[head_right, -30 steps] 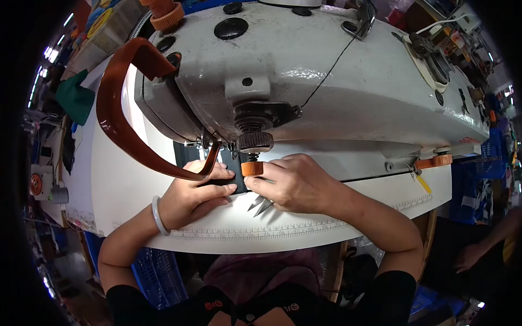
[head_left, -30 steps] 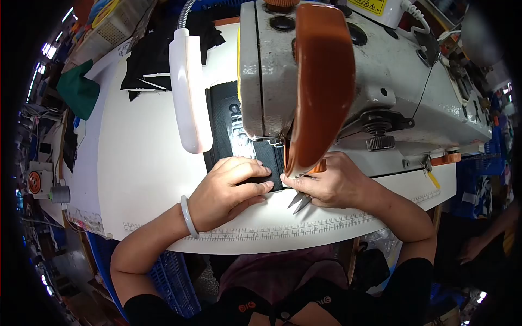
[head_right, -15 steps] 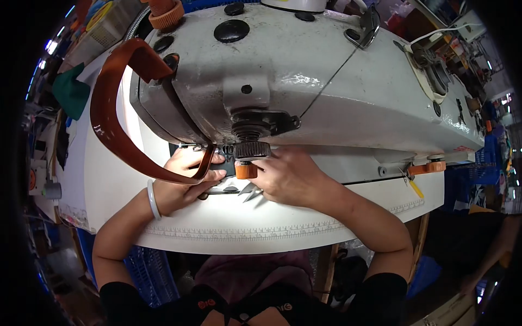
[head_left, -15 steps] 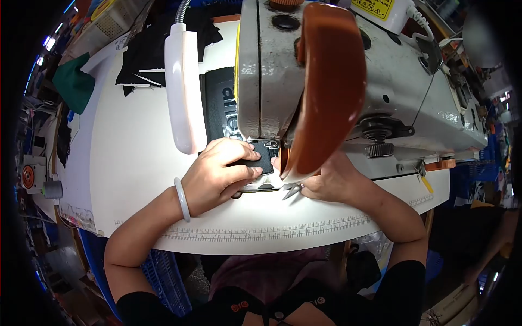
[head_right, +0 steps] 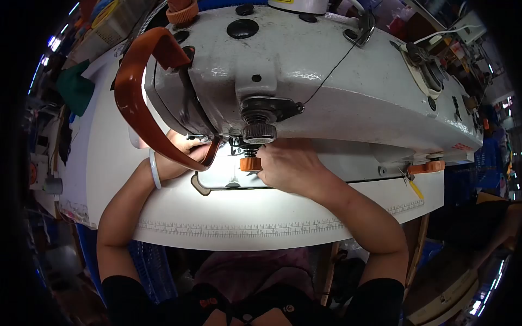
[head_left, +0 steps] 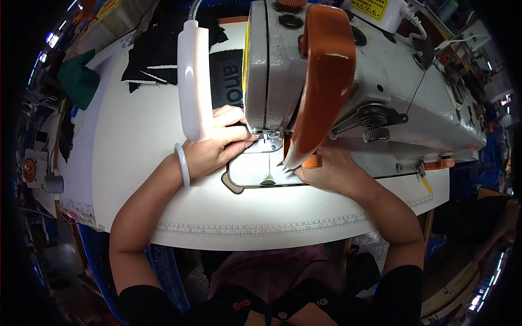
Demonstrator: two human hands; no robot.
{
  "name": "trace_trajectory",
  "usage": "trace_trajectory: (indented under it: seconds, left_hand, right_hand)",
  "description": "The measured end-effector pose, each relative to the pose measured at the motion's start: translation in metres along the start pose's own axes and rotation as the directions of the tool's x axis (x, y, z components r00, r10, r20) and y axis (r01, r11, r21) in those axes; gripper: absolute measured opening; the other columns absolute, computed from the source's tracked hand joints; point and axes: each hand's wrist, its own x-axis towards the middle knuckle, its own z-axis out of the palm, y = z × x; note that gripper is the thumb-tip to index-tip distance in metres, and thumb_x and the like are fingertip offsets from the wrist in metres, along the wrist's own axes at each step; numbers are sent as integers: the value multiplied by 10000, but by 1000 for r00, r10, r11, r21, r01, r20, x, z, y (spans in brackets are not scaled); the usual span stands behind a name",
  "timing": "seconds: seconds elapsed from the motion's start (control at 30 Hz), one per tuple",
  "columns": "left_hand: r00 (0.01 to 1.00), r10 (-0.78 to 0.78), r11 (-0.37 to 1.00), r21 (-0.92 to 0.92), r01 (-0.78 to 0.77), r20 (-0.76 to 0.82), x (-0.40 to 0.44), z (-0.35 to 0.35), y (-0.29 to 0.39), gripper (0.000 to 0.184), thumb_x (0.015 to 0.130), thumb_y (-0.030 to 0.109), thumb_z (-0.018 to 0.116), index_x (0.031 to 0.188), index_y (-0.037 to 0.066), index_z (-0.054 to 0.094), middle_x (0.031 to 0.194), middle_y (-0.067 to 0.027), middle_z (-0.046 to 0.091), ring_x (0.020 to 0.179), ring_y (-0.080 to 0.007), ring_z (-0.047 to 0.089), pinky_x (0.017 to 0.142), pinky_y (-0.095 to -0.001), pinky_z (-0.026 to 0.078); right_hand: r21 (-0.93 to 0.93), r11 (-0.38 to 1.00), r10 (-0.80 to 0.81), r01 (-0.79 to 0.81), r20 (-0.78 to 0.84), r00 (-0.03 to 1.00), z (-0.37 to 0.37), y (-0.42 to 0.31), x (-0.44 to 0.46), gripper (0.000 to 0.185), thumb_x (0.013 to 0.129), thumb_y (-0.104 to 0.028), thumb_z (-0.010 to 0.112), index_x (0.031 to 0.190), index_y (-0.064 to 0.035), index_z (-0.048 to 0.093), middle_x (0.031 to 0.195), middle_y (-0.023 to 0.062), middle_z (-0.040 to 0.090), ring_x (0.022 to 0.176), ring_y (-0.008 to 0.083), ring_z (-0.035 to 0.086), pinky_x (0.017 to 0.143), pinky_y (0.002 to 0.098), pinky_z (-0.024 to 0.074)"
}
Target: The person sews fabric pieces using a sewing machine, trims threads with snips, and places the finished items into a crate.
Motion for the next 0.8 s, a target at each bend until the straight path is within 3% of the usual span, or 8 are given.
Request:
trace_trajectory:
  seconds: [0.4,0.53,0.67,0.8]
  left_hand:
    - [999,41,998,48,-41,-16,3,1,-2,63,831,78,710,824,24,678,936,-86,597,883,-262,567,784,-365,478]
    - [997,33,994,101,-40,65,5,-3,-2,64,823,80,704,842,22,682,955,-93,613,893,-269,569,804,-368,471]
    - [989,-58,998,41,52,134,26,-26,8,119,830,125,696,879,17,685,970,-110,633,907,-288,580,823,-382,478]
    - [965,-62,997,53,50,253,61,-26,-25,186,844,183,692,930,18,687,983,-128,651,923,-308,605,834,-402,497]
  right_hand:
    - [36,999,21,-19,-36,999,-1,-1,0,399,733,-182,717,1098,-57,613,1041,163,649,959,338,665,856,444,531]
    - [-50,999,-9,8,-18,1000,2,2,0,402,762,-222,711,1123,-76,612,1073,158,648,1003,332,658,877,437,529]
    - [8,1000,-1,1,-4,1000,2,4,1,412,775,-250,718,1141,-88,620,1092,152,647,1032,329,655,891,430,531]
    - [42,998,-36,38,-42,998,7,8,-2,400,772,-242,724,1137,-103,636,1095,139,650,1029,325,659,889,431,535]
